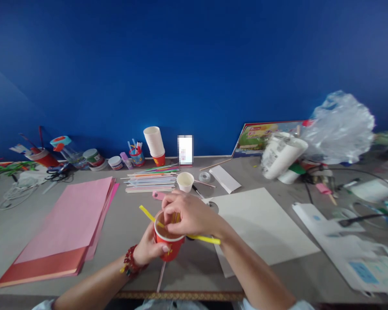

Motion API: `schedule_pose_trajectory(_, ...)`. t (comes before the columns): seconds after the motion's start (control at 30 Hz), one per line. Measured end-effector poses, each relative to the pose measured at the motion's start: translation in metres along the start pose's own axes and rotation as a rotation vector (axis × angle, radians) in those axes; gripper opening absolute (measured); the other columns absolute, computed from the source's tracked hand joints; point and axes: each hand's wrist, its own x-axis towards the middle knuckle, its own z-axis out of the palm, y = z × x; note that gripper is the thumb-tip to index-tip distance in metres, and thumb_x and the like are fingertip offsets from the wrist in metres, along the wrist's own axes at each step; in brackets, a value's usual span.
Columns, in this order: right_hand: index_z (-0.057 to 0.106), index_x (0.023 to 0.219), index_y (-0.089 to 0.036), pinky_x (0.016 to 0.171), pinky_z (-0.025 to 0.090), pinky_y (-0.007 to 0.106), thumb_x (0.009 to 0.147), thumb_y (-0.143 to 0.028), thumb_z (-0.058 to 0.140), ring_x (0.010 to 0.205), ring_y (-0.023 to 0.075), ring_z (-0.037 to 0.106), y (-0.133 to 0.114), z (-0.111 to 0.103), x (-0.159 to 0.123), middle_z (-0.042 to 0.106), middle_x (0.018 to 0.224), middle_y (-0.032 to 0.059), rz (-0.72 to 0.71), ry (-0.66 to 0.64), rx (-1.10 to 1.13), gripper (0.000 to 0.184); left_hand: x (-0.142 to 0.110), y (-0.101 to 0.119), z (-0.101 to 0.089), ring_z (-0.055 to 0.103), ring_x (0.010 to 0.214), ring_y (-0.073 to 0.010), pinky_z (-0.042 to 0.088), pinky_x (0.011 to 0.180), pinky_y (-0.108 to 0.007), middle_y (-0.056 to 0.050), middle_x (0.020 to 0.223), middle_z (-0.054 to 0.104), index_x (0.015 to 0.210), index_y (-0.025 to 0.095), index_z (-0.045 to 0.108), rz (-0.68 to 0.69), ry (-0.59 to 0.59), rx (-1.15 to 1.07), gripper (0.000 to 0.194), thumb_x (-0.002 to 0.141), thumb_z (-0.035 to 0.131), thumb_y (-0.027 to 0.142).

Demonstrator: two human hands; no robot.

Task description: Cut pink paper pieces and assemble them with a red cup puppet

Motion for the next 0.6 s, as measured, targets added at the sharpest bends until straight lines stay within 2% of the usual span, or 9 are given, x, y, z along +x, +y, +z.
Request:
schedule_pose_trajectory(0.27, 0.065, 0.067, -0.019, 0.083, 0.045, 0.030, 0.079, -0.021, 0.072, 0.092, 0.0184, 0.061, 0.003, 0.000, 0.000, 0.064, 0.092, 0.0024, -0.011, 0.003, 0.036, 0.014, -0.001, -0.001, -0.001, 0.066, 0.089, -0.0264, 0.053, 0.082, -0.040, -0.012, 0.107, 0.066, 0.119, 0.018, 0.051, -0.064, 0.004, -0.027, 0.072, 0.064, 0.081, 0.053)
schedule_pose_trajectory(0.37, 0.068, 0.083, -0.020, 0.087, 0.045, 0.031, 0.080, -0.020, 0.072, 0.095, 0.0187, 0.060, 0.007, -0.002, 0.000, 0.064, 0.099, 0.0026, 0.005, 0.008, 0.153, 0.005, -0.003, -0.003, -0.002, 0.067, 0.086, -0.0269, 0.054, 0.076, -0.039, -0.013, 0.103, 0.067, 0.119, 0.017, 0.052, -0.101, 0.001, -0.052, 0.074, 0.064, 0.080, 0.057)
schedule_pose_trajectory(0.47, 0.066, 0.100, -0.019, 0.087, 0.046, 0.032, 0.080, -0.021, 0.071, 0.098, 0.0190, 0.059, 0.011, -0.008, -0.002, 0.063, 0.107, 0.0044, 0.035, 0.018, 0.284, 0.021, -0.004, -0.003, -0.005, 0.068, 0.082, -0.0267, 0.054, 0.074, -0.039, -0.012, 0.095, 0.069, 0.119, 0.016, 0.054, -0.082, 0.003, -0.072, 0.072, 0.064, 0.080, 0.056)
schedule_pose_trajectory(0.6, 0.065, 0.088, -0.017, 0.083, 0.047, 0.029, 0.079, -0.020, 0.069, 0.094, 0.0166, 0.057, 0.017, -0.013, -0.005, 0.059, 0.103, 0.0035, 0.080, -0.006, 0.369, 0.010, -0.005, 0.000, -0.006, 0.067, 0.091, -0.0293, 0.053, 0.081, -0.041, -0.014, 0.104, 0.068, 0.125, 0.016, 0.052, -0.065, 0.010, -0.063, 0.078, 0.063, 0.082, 0.053)
